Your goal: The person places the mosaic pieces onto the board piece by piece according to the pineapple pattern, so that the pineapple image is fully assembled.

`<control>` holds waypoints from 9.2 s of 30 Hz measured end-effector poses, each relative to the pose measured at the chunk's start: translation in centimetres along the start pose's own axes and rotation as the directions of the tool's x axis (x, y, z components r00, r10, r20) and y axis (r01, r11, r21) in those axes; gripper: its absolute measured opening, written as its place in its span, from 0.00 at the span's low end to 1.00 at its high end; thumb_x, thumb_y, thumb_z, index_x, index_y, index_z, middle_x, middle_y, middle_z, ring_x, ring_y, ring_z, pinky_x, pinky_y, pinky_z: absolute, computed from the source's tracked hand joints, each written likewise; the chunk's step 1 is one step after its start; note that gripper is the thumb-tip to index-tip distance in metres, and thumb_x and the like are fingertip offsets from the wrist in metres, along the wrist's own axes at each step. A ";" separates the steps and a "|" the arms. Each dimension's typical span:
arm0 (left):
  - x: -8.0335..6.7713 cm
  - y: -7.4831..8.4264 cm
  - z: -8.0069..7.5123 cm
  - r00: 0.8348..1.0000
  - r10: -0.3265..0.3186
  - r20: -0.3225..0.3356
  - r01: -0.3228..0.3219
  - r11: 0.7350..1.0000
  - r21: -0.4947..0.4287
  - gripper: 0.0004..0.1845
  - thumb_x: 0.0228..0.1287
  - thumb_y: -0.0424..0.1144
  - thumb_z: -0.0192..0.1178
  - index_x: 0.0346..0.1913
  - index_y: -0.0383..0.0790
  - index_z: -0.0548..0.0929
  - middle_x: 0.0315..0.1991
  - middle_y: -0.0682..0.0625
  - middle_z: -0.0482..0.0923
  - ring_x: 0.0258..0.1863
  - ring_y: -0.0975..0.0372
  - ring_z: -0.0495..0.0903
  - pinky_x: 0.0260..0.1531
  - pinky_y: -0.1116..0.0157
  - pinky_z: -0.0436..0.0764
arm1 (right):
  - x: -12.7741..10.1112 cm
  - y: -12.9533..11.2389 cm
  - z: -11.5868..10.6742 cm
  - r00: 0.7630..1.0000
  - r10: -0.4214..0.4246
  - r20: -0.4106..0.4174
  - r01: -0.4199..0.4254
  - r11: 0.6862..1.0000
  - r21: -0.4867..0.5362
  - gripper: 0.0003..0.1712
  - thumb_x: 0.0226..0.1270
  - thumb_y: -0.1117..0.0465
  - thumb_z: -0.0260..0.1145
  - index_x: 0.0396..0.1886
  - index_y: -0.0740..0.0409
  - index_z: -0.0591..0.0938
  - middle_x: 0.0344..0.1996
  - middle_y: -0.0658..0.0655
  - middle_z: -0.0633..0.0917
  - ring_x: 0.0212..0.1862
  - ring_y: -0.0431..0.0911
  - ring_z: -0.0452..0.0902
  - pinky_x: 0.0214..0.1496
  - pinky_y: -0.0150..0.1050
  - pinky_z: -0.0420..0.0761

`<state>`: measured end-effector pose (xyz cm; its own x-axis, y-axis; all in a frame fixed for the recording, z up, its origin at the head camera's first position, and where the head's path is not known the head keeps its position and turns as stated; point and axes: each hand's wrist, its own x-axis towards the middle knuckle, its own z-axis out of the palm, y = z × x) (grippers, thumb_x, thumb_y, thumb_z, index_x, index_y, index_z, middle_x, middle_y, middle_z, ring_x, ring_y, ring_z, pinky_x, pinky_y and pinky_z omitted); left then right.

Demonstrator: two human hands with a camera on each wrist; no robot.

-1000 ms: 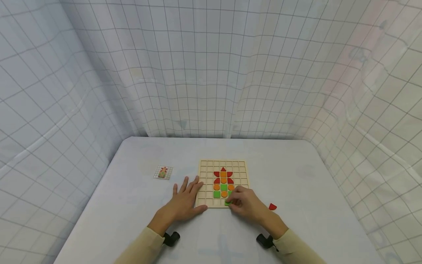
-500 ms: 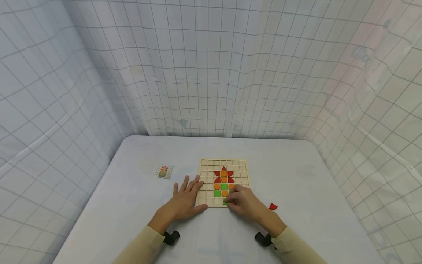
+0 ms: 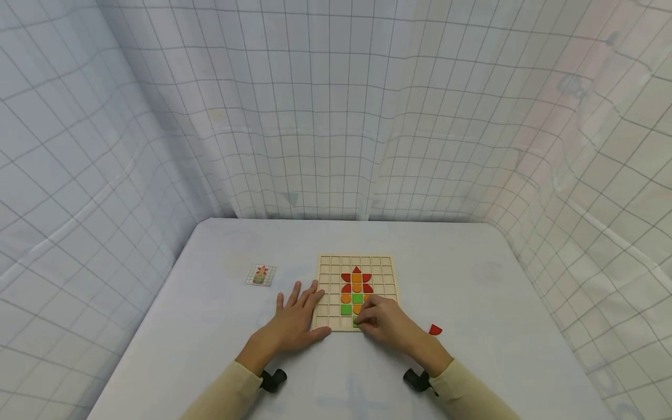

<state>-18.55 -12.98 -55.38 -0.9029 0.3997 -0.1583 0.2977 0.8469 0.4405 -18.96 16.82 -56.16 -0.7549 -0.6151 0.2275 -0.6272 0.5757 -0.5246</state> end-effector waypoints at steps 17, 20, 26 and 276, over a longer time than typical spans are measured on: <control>0.2 -0.1 0.3 1.000 0.021 -0.015 -0.021 1.000 0.002 0.52 0.80 0.64 0.71 0.93 0.42 0.63 0.98 0.39 0.51 0.97 0.30 0.45 0.86 0.15 0.45 | -1.1 0.4 -0.9 0.994 0.026 -0.102 -0.028 0.999 -0.025 0.08 0.71 0.68 0.85 0.46 0.54 0.99 0.44 0.48 0.92 0.43 0.37 0.84 0.47 0.31 0.88; 0.1 -0.1 0.2 1.000 0.022 -0.010 -0.022 1.000 -0.002 0.52 0.80 0.64 0.71 0.93 0.42 0.63 0.98 0.40 0.51 0.97 0.30 0.44 0.86 0.15 0.45 | -1.7 0.6 -1.2 0.994 0.056 -0.098 -0.059 0.998 -0.028 0.09 0.71 0.68 0.84 0.48 0.54 0.99 0.46 0.49 0.92 0.43 0.36 0.83 0.46 0.30 0.87; -0.1 0.1 -0.1 1.000 0.012 -0.006 -0.012 1.000 0.008 0.53 0.80 0.66 0.70 0.94 0.43 0.62 0.99 0.41 0.50 0.97 0.32 0.45 0.86 0.16 0.46 | -3.0 1.1 -2.1 0.987 0.145 -0.074 -0.148 0.988 -0.039 0.11 0.72 0.64 0.85 0.51 0.50 0.99 0.49 0.46 0.92 0.45 0.37 0.82 0.50 0.34 0.86; 0.2 -0.1 0.2 1.000 0.002 0.008 -0.002 1.000 0.007 0.53 0.80 0.66 0.70 0.95 0.45 0.60 0.99 0.42 0.48 0.98 0.33 0.41 0.87 0.17 0.43 | -12.2 6.5 -7.9 0.986 0.163 0.034 -0.165 0.983 0.084 0.14 0.69 0.65 0.88 0.50 0.46 0.96 0.44 0.42 0.90 0.41 0.31 0.80 0.45 0.30 0.84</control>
<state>-18.72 -12.90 -55.67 -0.8996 0.4043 -0.1649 0.3017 0.8486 0.4346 -15.35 32.26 -55.85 -0.8400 -0.5310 0.1113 -0.4756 0.6220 -0.6221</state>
